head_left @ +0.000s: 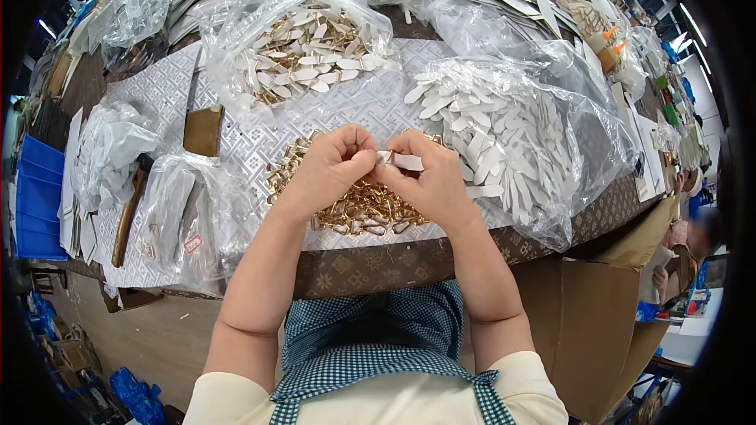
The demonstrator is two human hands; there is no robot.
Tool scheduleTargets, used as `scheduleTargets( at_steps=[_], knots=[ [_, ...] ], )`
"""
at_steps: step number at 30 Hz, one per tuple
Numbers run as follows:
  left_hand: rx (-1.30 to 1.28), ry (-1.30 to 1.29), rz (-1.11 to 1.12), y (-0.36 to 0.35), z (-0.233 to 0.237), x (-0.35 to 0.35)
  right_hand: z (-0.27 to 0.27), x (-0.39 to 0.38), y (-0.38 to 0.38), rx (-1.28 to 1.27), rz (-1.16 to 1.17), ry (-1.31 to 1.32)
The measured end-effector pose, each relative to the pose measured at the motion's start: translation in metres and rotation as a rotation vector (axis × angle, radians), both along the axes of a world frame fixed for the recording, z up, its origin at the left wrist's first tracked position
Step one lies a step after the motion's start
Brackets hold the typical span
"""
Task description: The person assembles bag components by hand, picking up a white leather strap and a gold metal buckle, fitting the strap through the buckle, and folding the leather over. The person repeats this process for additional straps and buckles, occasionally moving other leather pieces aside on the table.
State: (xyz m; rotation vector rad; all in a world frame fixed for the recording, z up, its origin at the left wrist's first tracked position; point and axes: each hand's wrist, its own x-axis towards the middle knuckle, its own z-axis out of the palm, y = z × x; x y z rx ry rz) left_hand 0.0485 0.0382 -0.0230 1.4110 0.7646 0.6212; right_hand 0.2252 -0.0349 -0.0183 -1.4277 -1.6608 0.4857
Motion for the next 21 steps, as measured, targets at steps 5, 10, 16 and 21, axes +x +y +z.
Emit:
scheduleTargets(
  at_steps=[5, 10, 16, 21],
  knots=[
    [-0.07, -0.092, -0.004, -0.002, 0.003, 0.001, -0.001, 0.0, 0.003, 0.063, 0.004, 0.004],
    [-0.091, -0.104, -0.01, -0.001, 0.005, 0.0, 0.006, 0.001, 0.001, -0.07, -0.02, 0.042],
    [-0.089, -0.111, 0.096, 0.004, 0.001, -0.003, 0.011, -0.003, 0.007, -0.163, -0.01, 0.065],
    [0.159, -0.015, 0.335, 0.007, -0.003, -0.001, 0.053, 0.008, 0.045, -0.291, 0.033, -0.003]
  ],
)
